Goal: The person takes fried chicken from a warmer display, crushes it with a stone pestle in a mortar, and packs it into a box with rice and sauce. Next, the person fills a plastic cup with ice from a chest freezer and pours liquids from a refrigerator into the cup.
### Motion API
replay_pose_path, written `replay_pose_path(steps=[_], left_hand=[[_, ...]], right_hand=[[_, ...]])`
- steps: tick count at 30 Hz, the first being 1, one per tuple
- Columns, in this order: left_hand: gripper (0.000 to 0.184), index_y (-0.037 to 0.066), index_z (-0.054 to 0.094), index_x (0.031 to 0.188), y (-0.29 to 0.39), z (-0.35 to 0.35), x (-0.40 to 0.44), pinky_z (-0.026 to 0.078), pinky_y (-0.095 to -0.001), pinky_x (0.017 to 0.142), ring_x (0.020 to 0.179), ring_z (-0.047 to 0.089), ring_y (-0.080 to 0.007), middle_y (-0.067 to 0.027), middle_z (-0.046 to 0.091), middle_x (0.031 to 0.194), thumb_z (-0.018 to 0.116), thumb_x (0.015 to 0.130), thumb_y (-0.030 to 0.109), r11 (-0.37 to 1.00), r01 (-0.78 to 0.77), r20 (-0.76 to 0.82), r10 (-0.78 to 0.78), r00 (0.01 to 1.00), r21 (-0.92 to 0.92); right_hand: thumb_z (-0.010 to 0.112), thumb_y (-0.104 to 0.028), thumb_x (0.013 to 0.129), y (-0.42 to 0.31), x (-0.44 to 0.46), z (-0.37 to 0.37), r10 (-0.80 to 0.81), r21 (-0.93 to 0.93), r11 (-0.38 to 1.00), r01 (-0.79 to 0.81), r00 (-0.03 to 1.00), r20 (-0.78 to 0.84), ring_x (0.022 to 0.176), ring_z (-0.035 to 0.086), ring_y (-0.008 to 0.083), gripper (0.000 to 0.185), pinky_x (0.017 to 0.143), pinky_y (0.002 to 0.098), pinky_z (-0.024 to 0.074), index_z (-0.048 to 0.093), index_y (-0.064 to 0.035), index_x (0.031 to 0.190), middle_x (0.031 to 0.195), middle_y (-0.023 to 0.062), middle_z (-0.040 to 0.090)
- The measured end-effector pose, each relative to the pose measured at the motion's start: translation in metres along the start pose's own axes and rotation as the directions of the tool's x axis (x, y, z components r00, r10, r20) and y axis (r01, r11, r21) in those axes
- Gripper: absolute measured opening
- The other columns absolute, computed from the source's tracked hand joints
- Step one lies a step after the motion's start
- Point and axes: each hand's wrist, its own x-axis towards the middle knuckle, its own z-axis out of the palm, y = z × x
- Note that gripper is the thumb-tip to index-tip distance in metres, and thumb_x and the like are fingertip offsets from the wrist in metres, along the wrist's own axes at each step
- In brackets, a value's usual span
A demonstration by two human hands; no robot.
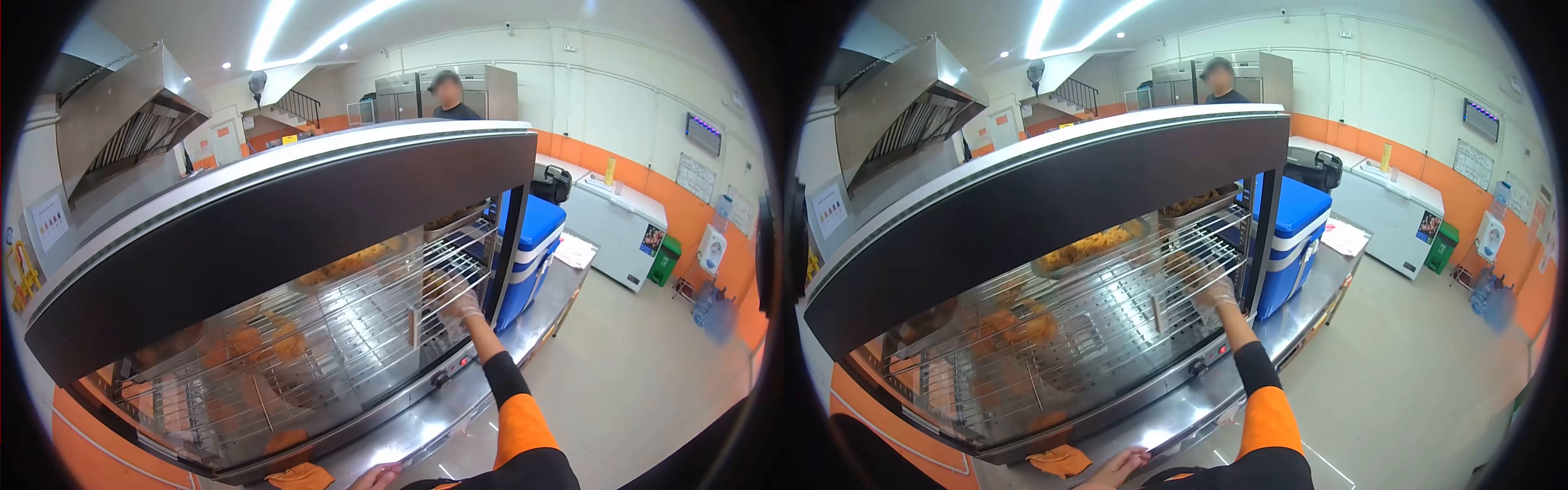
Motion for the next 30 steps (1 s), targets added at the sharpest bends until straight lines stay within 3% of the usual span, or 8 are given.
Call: replay_pose_path(steps=[3,5,7,13,21,23,25,30], left_hand=[[0.052,0.001,0.037,0.135,-0.004,0.005,0.061,0.040,-0.0398,0.100,0.122,0.044,-0.0303,-0.0168,0.033,0.137,0.057,0.087,0.007,0.975,-0.176,0.129,0.193,0.973,-0.132],[0.063,0.001,0.030,0.141,0.032,0.015,0.099,0.037,-0.0405,0.101,0.126,0.037,-0.0370,-0.0218,0.033,0.136,0.059,0.085,0.008,0.916,-0.396,-0.097,0.401,0.911,0.067],[0.074,0.003,0.018,0.146,0.042,0.023,0.136,0.034,-0.0446,0.105,0.129,0.033,-0.0330,-0.0191,0.023,0.142,0.061,0.087,0.012,0.886,-0.355,-0.156,0.412,0.897,0.300],[0.084,-0.003,0.010,0.145,0.060,0.073,0.197,0.025,-0.0454,0.109,0.130,0.029,-0.0397,-0.0266,0.019,0.140,0.063,0.082,0.008,0.927,-0.265,-0.504,0.367,0.781,0.264],[0.096,-0.007,0.003,0.146,0.080,0.131,0.239,0.023,-0.0441,0.104,0.119,0.030,-0.0368,-0.0260,0.024,0.131,0.068,0.078,0.016,0.883,0.057,-0.698,0.328,0.637,0.467],[0.099,-0.002,0.000,0.148,0.086,0.149,0.253,0.017,-0.0446,0.106,0.120,0.028,-0.0345,-0.0219,0.024,0.129,0.067,0.079,0.019,0.887,0.104,-0.721,0.293,0.627,0.451],[0.101,-0.002,-0.001,0.148,0.098,0.166,0.264,0.017,-0.0461,0.105,0.120,0.028,-0.0350,-0.0221,0.025,0.128,0.068,0.079,0.024,0.895,0.171,-0.744,0.222,0.631,0.412],[0.111,-0.010,-0.010,0.143,0.111,0.202,0.296,0.016,-0.0512,0.106,0.127,0.025,-0.0417,-0.0317,0.019,0.138,0.070,0.077,0.031,0.892,0.110,-0.663,0.239,0.709,0.439]], right_hand=[[0.063,-0.043,0.079,0.003,0.019,0.031,0.018,-0.003,1.000,-0.018,0.993,0.121,0.123,0.047,0.0344,0.059,0.101,0.0444,0.0410,0.051,-0.0134,0.129,0.130,0.0200,0.052],[0.063,-0.043,0.079,0.008,0.023,0.049,0.027,0.011,1.000,-0.029,0.987,0.160,0.122,0.048,0.0348,0.059,0.100,0.0446,0.0417,0.051,-0.0136,0.129,0.130,0.0200,0.052],[0.063,-0.043,0.079,0.014,0.023,0.063,0.025,0.038,0.999,-0.032,0.981,0.193,0.120,0.049,0.0352,0.060,0.100,0.0447,0.0424,0.051,-0.0137,0.129,0.130,0.0199,0.052],[0.062,-0.042,0.081,0.000,0.008,-0.010,0.142,0.235,0.947,-0.218,0.943,0.302,0.105,0.060,0.0366,0.054,0.090,0.0452,0.0494,0.054,-0.0137,0.126,0.122,0.0215,0.056],[0.071,-0.037,0.079,0.048,-0.108,-0.122,-0.355,0.762,0.642,0.085,0.914,0.197,0.100,0.062,0.0286,0.048,0.081,0.0364,0.0529,0.059,-0.0118,0.118,0.111,0.0140,0.058],[0.073,-0.036,0.080,0.078,-0.139,-0.105,-0.460,0.871,0.362,-0.333,0.748,0.478,0.104,0.061,0.0235,0.048,0.084,0.0318,0.0522,0.059,-0.0125,0.119,0.116,0.0094,0.058],[0.074,-0.034,0.081,0.100,-0.170,-0.102,-0.593,0.552,-0.026,-0.833,0.458,0.662,0.107,0.059,0.0191,0.050,0.085,0.0278,0.0513,0.057,-0.0108,0.122,0.118,0.0056,0.059],[0.072,-0.034,0.084,0.125,-0.247,-0.065,-0.494,0.389,0.390,-0.835,0.167,0.853,0.103,0.057,0.0117,0.052,0.081,0.0203,0.0469,0.054,-0.0062,0.124,0.112,0.0054,0.062]])
